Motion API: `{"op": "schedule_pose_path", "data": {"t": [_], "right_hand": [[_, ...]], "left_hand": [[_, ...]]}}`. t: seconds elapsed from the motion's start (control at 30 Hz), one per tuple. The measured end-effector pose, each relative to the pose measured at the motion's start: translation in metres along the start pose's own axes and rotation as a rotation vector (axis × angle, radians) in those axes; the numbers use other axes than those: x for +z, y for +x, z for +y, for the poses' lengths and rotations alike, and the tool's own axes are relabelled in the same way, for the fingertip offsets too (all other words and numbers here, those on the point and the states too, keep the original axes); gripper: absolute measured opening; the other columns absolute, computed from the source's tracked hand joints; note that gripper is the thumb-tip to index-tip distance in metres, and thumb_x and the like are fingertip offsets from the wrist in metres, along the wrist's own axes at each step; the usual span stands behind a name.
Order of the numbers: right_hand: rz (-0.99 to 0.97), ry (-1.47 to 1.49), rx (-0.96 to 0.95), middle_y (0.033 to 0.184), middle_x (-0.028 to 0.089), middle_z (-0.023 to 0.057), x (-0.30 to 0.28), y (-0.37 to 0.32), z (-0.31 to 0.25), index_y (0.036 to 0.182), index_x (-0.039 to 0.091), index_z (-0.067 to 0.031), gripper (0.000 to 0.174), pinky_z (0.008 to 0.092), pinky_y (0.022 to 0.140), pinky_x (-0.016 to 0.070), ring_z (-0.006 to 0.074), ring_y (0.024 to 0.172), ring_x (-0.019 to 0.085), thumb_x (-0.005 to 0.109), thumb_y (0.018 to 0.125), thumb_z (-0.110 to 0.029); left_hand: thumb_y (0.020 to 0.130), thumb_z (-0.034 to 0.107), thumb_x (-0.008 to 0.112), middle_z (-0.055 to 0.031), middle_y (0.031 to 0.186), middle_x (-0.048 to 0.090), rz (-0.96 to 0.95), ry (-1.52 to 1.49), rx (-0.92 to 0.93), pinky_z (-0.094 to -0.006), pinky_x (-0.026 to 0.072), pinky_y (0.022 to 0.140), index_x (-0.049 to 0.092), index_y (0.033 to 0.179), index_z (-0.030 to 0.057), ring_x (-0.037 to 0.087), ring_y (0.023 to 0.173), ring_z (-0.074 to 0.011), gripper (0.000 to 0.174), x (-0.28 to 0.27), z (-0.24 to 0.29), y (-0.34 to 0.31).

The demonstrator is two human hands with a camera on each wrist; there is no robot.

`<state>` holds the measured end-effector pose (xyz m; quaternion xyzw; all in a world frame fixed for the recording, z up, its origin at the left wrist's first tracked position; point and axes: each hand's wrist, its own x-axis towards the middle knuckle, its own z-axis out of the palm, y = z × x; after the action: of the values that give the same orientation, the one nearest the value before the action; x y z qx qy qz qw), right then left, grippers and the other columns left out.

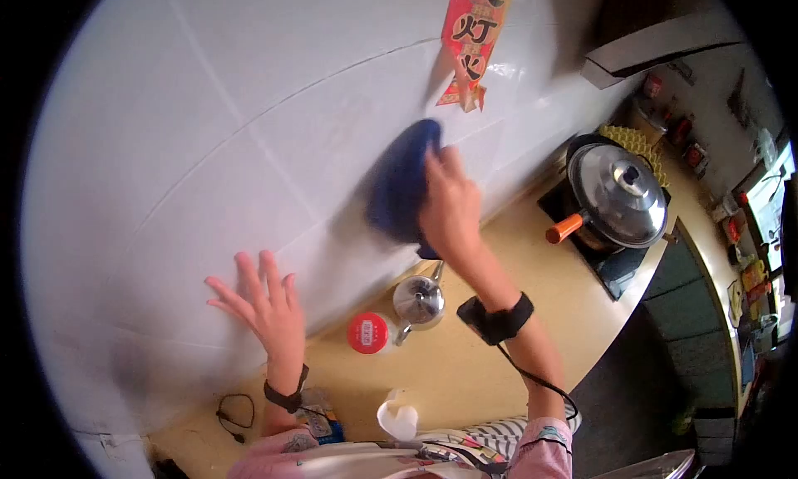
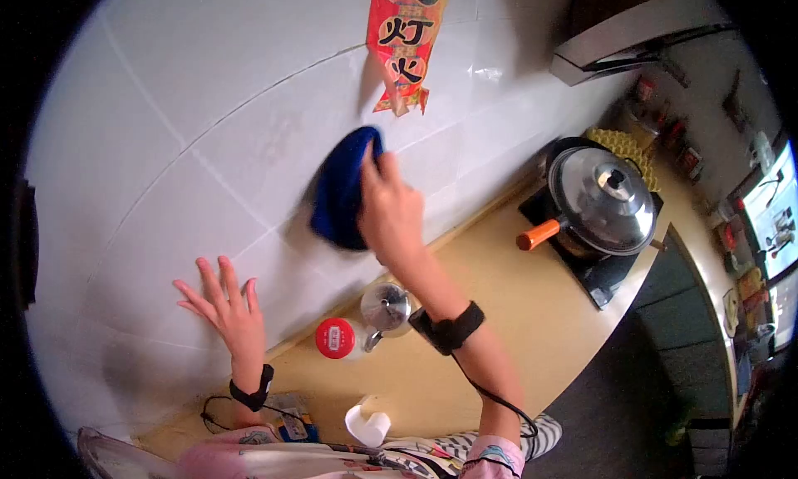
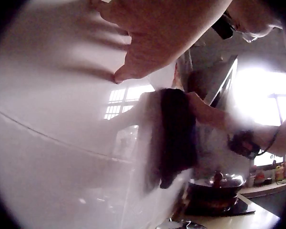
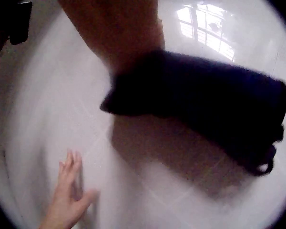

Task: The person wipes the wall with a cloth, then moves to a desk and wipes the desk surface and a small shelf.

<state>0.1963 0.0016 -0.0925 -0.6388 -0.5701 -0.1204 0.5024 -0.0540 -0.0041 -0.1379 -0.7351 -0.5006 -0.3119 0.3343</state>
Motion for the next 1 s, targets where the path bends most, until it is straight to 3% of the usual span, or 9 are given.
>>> {"op": "schedule_pose_path", "data": {"t": [0.13, 0.23, 0.37, 0.53, 0.73, 0.8, 0.9, 0.97, 1.0], "right_hand": [[-0.083, 0.016, -0.008, 0.089, 0.050, 0.0177, -0.008, 0.007, 0.011, 0.107, 0.055, -0.0006, 0.046, 0.0437, 0.061, 0.0456, 0.0411, 0.073, 0.055, 0.046, 0.063, 0.013], [0.138, -0.010, 0.046, 0.090, 0.051, 0.0164, -0.006, 0.025, 0.033, 0.110, 0.054, -0.0062, 0.046, 0.0450, 0.057, 0.0456, 0.0394, 0.068, 0.056, 0.045, 0.068, 0.011], [0.175, -0.006, 0.051, 0.090, 0.050, 0.0182, 0.002, 0.019, 0.022, 0.113, 0.051, -0.0050, 0.049, 0.0453, 0.056, 0.0450, 0.0402, 0.067, 0.055, 0.045, 0.067, 0.010], [-0.171, -0.054, -0.134, 0.096, 0.050, 0.0139, 0.013, -0.039, 0.025, 0.123, 0.047, -0.0065, 0.059, 0.0417, 0.057, 0.0489, 0.0348, 0.069, 0.058, 0.051, 0.065, 0.006], [0.057, 0.099, 0.239, 0.100, 0.050, 0.0186, 0.018, -0.011, 0.029, 0.117, 0.053, -0.0030, 0.053, 0.0412, 0.072, 0.0460, 0.0364, 0.085, 0.055, 0.043, 0.067, 0.013], [0.433, 0.238, 0.174, 0.105, 0.048, 0.0228, 0.029, 0.002, 0.031, 0.118, 0.051, -0.0003, 0.056, 0.0390, 0.088, 0.0394, 0.0378, 0.097, 0.049, 0.038, 0.066, 0.014], [0.501, 0.499, 0.146, 0.106, 0.045, 0.0251, 0.053, -0.007, 0.002, 0.120, 0.051, -0.0031, 0.056, 0.0444, 0.087, 0.0347, 0.0384, 0.098, 0.045, 0.046, 0.065, 0.005], [0.208, 0.448, -0.124, 0.107, 0.047, 0.0221, 0.046, -0.026, -0.042, 0.119, 0.052, -0.0036, 0.055, 0.0450, 0.084, 0.0354, 0.0351, 0.096, 0.047, 0.053, 0.064, -0.005], [0.133, 0.464, -0.300, 0.106, 0.048, 0.0187, 0.048, -0.030, -0.060, 0.118, 0.053, -0.0061, 0.057, 0.0459, 0.083, 0.0341, 0.0327, 0.099, 0.047, 0.057, 0.062, -0.017]], "left_hand": [[0.078, 0.023, 0.064, -0.0102, 0.143, 0.025, -0.004, 0.032, -0.005, -0.0661, 0.0080, 0.100, 0.042, 0.131, 0.0157, 0.009, 0.130, -0.0508, 0.058, 0.000, -0.001, -0.001], [0.078, 0.021, 0.064, -0.0094, 0.144, 0.025, -0.030, 0.004, -0.027, -0.0648, 0.0089, 0.101, 0.042, 0.132, 0.0155, 0.010, 0.130, -0.0494, 0.058, -0.008, 0.003, 0.001], [0.077, 0.019, 0.064, -0.0085, 0.144, 0.025, -0.044, -0.012, -0.030, -0.0640, 0.0102, 0.102, 0.042, 0.131, 0.0154, 0.011, 0.130, -0.0485, 0.059, -0.014, 0.005, 0.002], [0.076, 0.017, 0.065, -0.0098, 0.145, 0.022, -0.073, 0.009, -0.052, -0.0599, 0.0117, 0.104, 0.038, 0.134, 0.0146, 0.007, 0.133, -0.0439, 0.064, -0.017, 0.011, 0.005], [0.073, 0.015, 0.066, -0.0084, 0.145, 0.023, -0.095, -0.103, -0.072, -0.0621, 0.0120, 0.103, 0.040, 0.133, 0.0161, 0.007, 0.132, -0.0459, 0.065, -0.022, 0.011, 0.006], [0.073, 0.015, 0.066, -0.0082, 0.145, 0.022, -0.088, -0.064, -0.056, -0.0623, 0.0121, 0.103, 0.040, 0.133, 0.0160, 0.007, 0.132, -0.0461, 0.065, -0.020, 0.009, 0.004], [0.073, 0.016, 0.066, -0.0103, 0.145, 0.021, -0.107, 0.080, 0.037, -0.0614, 0.0121, 0.104, 0.040, 0.133, 0.0141, 0.008, 0.132, -0.0454, 0.065, -0.014, 0.007, 0.003], [0.073, 0.016, 0.066, -0.0127, 0.145, 0.020, -0.126, 0.180, 0.112, -0.0603, 0.0120, 0.104, 0.040, 0.132, 0.0122, 0.009, 0.132, -0.0445, 0.065, -0.005, 0.006, -0.003], [0.074, 0.018, 0.065, -0.0162, 0.145, 0.018, -0.078, 0.013, 0.051, -0.0589, 0.0116, 0.105, 0.037, 0.134, 0.0104, 0.009, 0.133, -0.0433, 0.066, 0.001, 0.001, -0.011]]}}
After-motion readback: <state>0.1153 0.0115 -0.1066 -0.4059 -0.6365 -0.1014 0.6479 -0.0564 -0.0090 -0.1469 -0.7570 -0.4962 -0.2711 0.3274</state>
